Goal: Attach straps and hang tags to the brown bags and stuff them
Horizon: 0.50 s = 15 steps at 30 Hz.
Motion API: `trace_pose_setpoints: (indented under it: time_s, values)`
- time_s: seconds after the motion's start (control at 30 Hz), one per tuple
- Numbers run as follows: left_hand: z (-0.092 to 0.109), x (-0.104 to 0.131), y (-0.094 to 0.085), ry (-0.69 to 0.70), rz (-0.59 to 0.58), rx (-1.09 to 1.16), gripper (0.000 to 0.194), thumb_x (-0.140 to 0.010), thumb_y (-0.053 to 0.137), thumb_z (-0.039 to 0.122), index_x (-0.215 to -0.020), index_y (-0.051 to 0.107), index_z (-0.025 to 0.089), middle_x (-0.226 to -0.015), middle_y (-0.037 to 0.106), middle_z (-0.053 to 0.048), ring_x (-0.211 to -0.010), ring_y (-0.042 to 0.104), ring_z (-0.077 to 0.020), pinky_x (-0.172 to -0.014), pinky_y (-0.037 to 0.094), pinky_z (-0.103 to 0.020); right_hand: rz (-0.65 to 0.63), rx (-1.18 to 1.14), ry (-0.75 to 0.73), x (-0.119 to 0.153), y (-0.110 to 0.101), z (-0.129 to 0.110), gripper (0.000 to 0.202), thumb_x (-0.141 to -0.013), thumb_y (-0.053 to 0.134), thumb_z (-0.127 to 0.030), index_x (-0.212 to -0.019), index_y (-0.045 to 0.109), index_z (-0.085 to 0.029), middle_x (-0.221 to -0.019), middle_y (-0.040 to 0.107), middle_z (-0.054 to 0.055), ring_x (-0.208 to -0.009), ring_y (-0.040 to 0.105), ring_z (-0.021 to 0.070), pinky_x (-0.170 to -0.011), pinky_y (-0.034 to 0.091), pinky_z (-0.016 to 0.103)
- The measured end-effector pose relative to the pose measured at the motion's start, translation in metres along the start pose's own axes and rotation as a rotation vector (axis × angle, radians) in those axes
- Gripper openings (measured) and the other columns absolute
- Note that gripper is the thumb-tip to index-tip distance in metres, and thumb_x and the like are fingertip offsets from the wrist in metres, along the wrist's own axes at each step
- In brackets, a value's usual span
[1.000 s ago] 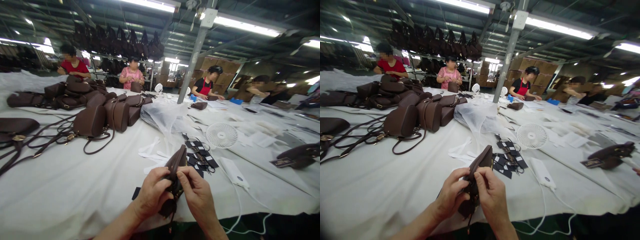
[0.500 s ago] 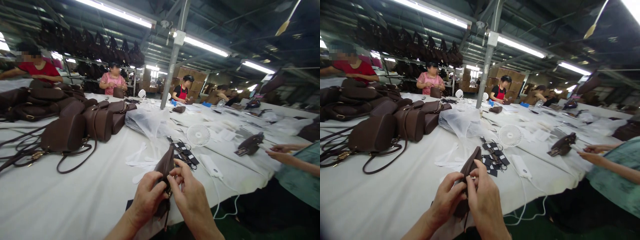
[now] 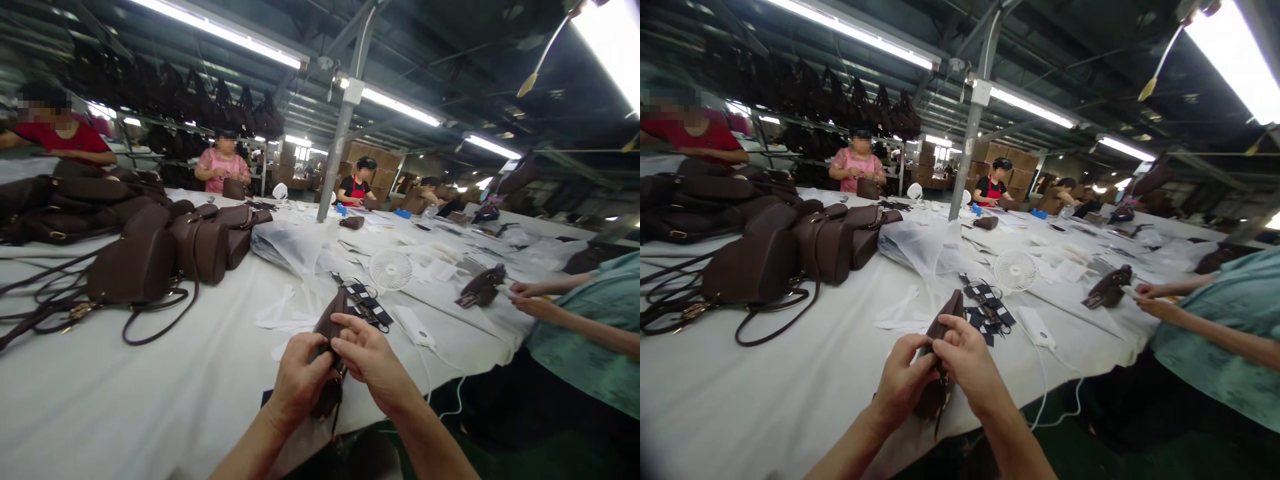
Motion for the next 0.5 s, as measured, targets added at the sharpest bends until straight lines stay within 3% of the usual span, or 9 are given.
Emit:
trace_pose_setpoints:
  time_s: [0.07,0.13,0.27,0.37,0.5]
  values:
    - [-0.001,-0.002,-0.001,-0.011,-0.023,0.010,0.020,-0.092,0.052,0.027,-0.093,0.069,0.018,-0.101,0.064,-0.009,-0.092,0.058,-0.0215,-0.087,0.049,-0.040,-0.021,-0.161,0.050,0.000,-0.001,0.006,0.052,-0.063,0.075,-0.035,-0.108,0.056,-0.018,-0.061,0.037,-0.012,-0.039,0.019,0.0011,-0.036,0.013,0.017]
    - [-0.002,-0.003,0.002,-0.013,-0.045,0.015,0.020,-0.092,0.050,0.027,-0.095,0.069,0.019,-0.102,0.064,-0.009,-0.094,0.058,-0.0218,-0.093,0.047,-0.045,0.002,-0.160,0.003,-0.001,-0.005,0.010,0.054,-0.064,0.075,-0.037,-0.111,0.055,-0.020,-0.066,0.041,-0.010,-0.040,0.020,0.0008,-0.036,0.014,0.017]
    - [-0.005,0.000,0.008,-0.008,-0.049,0.080,0.024,-0.092,0.054,0.030,-0.108,0.067,0.019,-0.105,0.062,-0.010,-0.098,0.058,-0.0235,-0.093,0.048,-0.046,0.108,0.276,-0.206,-0.002,-0.013,0.010,0.054,-0.073,0.068,-0.034,-0.124,0.053,-0.022,-0.078,0.054,-0.004,-0.046,0.040,0.0051,-0.044,0.034,0.021]
    - [-0.010,0.004,0.008,-0.050,-0.126,0.183,0.030,-0.092,0.053,0.028,-0.120,0.063,0.021,-0.115,0.060,-0.011,-0.107,0.057,-0.0250,-0.091,0.050,-0.041,0.169,0.566,-0.298,-0.001,-0.015,0.004,0.051,-0.078,0.062,-0.032,-0.127,0.056,-0.020,-0.079,0.060,-0.002,-0.052,0.051,0.0102,-0.054,0.043,0.026]
    - [-0.013,0.006,0.003,-0.075,-0.231,0.258,0.034,-0.091,0.049,0.017,-0.123,0.059,0.025,-0.124,0.059,-0.010,-0.114,0.056,-0.0249,-0.106,0.038,-0.052,0.218,0.592,-0.362,0.000,-0.018,0.001,0.042,-0.079,0.061,-0.031,-0.119,0.061,-0.021,-0.075,0.064,-0.001,-0.066,0.059,0.0155,-0.066,0.046,0.029]
Point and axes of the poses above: each hand's wrist, its own x-axis away from the middle knuckle, its own y-axis out of the palm, z = x × y, the point moved 4 cm from there along -x, towards the middle knuckle
